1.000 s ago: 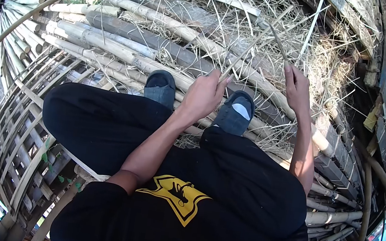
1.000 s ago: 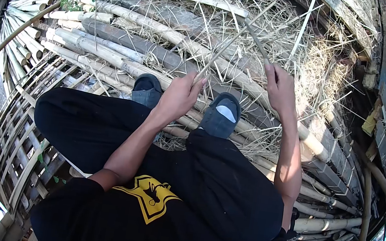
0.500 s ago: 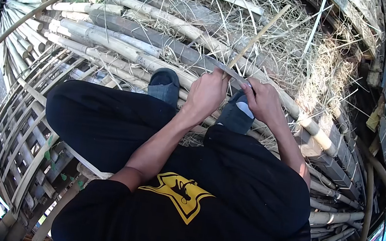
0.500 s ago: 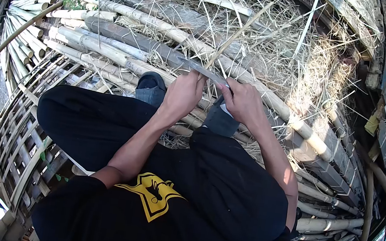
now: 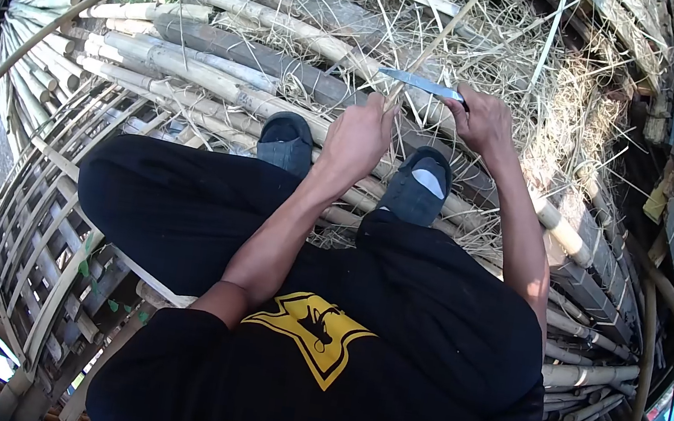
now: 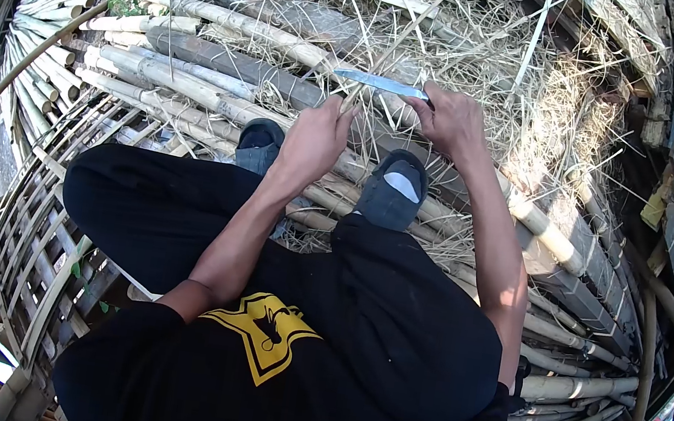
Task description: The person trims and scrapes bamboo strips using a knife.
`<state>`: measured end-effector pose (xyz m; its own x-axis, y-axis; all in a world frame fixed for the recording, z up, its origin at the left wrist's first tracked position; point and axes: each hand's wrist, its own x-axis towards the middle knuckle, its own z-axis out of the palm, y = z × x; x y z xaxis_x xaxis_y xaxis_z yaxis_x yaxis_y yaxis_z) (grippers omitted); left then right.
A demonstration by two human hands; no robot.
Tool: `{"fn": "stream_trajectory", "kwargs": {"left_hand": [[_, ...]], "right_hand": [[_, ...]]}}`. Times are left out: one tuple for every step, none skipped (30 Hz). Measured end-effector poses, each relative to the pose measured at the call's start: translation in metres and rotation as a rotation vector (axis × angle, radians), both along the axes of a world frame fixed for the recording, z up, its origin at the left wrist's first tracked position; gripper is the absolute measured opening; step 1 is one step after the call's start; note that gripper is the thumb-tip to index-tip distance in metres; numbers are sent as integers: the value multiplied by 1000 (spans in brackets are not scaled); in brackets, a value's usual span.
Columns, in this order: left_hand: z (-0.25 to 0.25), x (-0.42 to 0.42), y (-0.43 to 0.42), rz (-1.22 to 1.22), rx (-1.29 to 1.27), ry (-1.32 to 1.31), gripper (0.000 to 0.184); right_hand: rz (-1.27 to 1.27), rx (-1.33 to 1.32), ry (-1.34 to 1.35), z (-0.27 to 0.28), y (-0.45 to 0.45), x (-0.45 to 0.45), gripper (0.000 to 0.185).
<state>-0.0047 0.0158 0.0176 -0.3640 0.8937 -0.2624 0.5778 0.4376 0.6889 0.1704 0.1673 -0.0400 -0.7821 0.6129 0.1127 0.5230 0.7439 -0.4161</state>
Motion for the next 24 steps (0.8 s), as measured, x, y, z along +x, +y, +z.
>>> {"fn": "stream_trajectory", "kwargs": {"left_hand": [[2, -1, -5, -3, 2, 3, 29], [5, 2, -19, -4, -35, -8, 28], [7, 4, -28, -2, -70, -11, 26], [9, 5, -33, -2, -78, 2, 26], [10, 6, -31, -6, -22, -61, 25], [10, 6, -29, -14, 34, -130, 25], [8, 4, -21, -8, 54, -129, 26], [7, 4, -15, -21, 62, -139, 26], [8, 3, -8, -6, 81, -210, 28], [10, 3, -5, 17, 89, -287, 30], [11, 4, -5, 34, 32, -343, 37], [11, 5, -5, 41, 35, -351, 37], [12, 4, -5, 36, -16, -412, 39], [13, 0, -5, 33, -71, -466, 40], [1, 0, -7, 43, 9, -441, 42], [2, -4, -6, 49, 9, -431, 42], [3, -7, -5, 58, -46, -488, 42], [3, -8, -5, 64, -106, -549, 42], [0, -9, -6, 67, -94, -550, 42], [-1, -10, -7, 61, -100, -547, 42], [-1, -11, -8, 78, -120, -565, 42], [-2, -11, -8, 98, -137, -584, 42], [-5, -10, -8, 97, -135, -585, 42], [-8, -9, -8, 113, -96, -601, 42]], "right_hand": [[-289, -223, -84, -5, 12, 0, 49], [-514, -342, -180, -17, 58, 27, 53], [-846, -417, -205, -10, 88, 61, 56], [-968, -186, -105, -22, 119, 109, 58], [-1118, -59, -45, 10, 123, 125, 60], [-1088, 140, 68, 27, 124, 143, 62], [-1104, 58, 157, 46, 121, 148, 61], [-1121, -8, 248, 60, 120, 154, 61], [-1105, -151, 386, 58, 118, 158, 60], [-1060, -228, 456, 42, 115, 165, 58], [-1018, -375, 570, 49, 91, 141, 55], [-960, -493, 585, 52, 71, 120, 51], [-920, -627, 576, 47, 54, 102, 51], [-808, -527, 435, 41, 37, 84, 51], [-682, -501, 377, 38, 20, 66, 41], [-610, -495, 342, 37, 1, 50, 41], [-539, -501, 276, 37, -12, 40, 41], [-475, -549, 244, 35, -23, 34, 42], [-438, -541, 206, 37, -32, 32, 43], [-401, -529, 169, 42, -38, 29, 44], [-408, -529, 170, 46, -42, 29, 44], [-356, -522, 182, 49, -44, 30, 43], [-299, -514, 193, 51, -44, 30, 42], [-296, -512, 190, 55, -44, 31, 42]]}}
